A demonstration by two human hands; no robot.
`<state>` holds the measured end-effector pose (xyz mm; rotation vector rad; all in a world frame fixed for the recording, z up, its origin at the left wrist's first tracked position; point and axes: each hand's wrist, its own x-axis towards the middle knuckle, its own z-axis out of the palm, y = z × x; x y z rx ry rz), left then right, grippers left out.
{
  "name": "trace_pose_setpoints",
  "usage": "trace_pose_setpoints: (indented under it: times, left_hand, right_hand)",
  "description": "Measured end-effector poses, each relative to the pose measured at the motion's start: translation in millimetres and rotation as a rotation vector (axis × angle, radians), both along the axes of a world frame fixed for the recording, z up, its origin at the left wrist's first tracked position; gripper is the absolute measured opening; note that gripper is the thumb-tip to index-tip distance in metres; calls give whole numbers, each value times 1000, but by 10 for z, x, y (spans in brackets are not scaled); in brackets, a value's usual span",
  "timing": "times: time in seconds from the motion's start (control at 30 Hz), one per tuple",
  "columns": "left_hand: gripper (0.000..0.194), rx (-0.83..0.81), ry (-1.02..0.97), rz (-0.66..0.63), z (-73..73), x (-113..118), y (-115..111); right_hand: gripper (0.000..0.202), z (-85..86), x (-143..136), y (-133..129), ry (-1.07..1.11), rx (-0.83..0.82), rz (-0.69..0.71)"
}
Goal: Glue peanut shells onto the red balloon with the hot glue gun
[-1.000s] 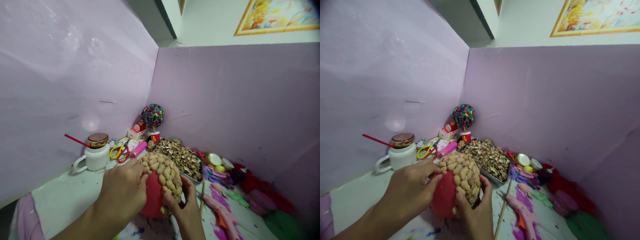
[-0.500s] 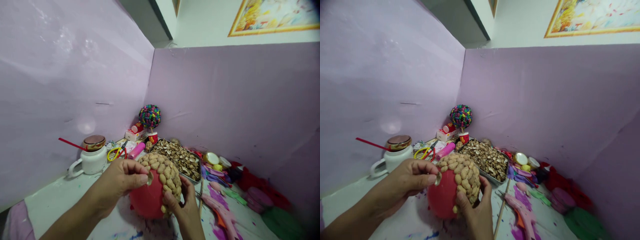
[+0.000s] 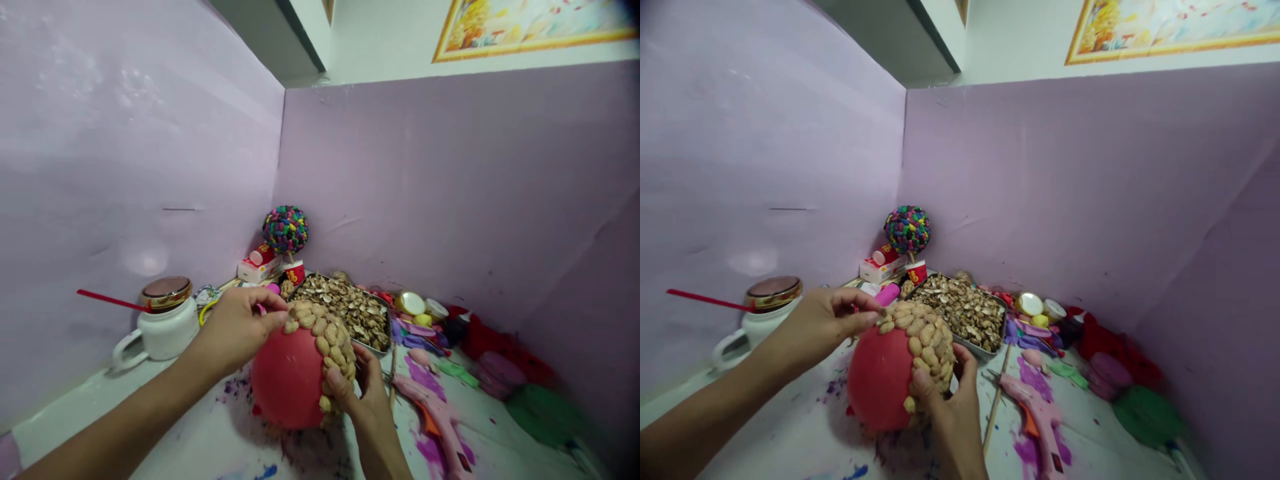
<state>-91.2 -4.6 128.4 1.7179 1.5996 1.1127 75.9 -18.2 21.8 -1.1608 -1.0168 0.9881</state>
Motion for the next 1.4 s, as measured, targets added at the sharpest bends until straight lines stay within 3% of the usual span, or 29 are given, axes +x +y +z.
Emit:
trace_pose_setpoints:
  times: [0.1,0.23,0.4,0.6,0.87,1.17,1.4]
  left_hand:
    - [12,295,310,79,-49,14,0]
    - [16,627,547,118,-251,77,-97]
    - [14,859,810,245,-377,125,-150]
    - [18,808,917,206,-395,160,-181]
    - [20,725,774,99,-454,157,-223]
    - [23,470,605,-53,-299,86,-228]
    - [26,380,528,-155,-170,48,-271]
  right_hand:
    - [63,13,-2,-5,4,15,-11]
    - [61,25,-21,-23,19,42,-27]
    - [61,27,-33,-30,21,47,-22]
    - [62,60,-39,-47,10,41,-13]
    - [61,52,-32,-40,0,37,-26]
    - [63,53,-26,-44,10,20,-12]
    - [64,45,-23,-33,19,25,-19]
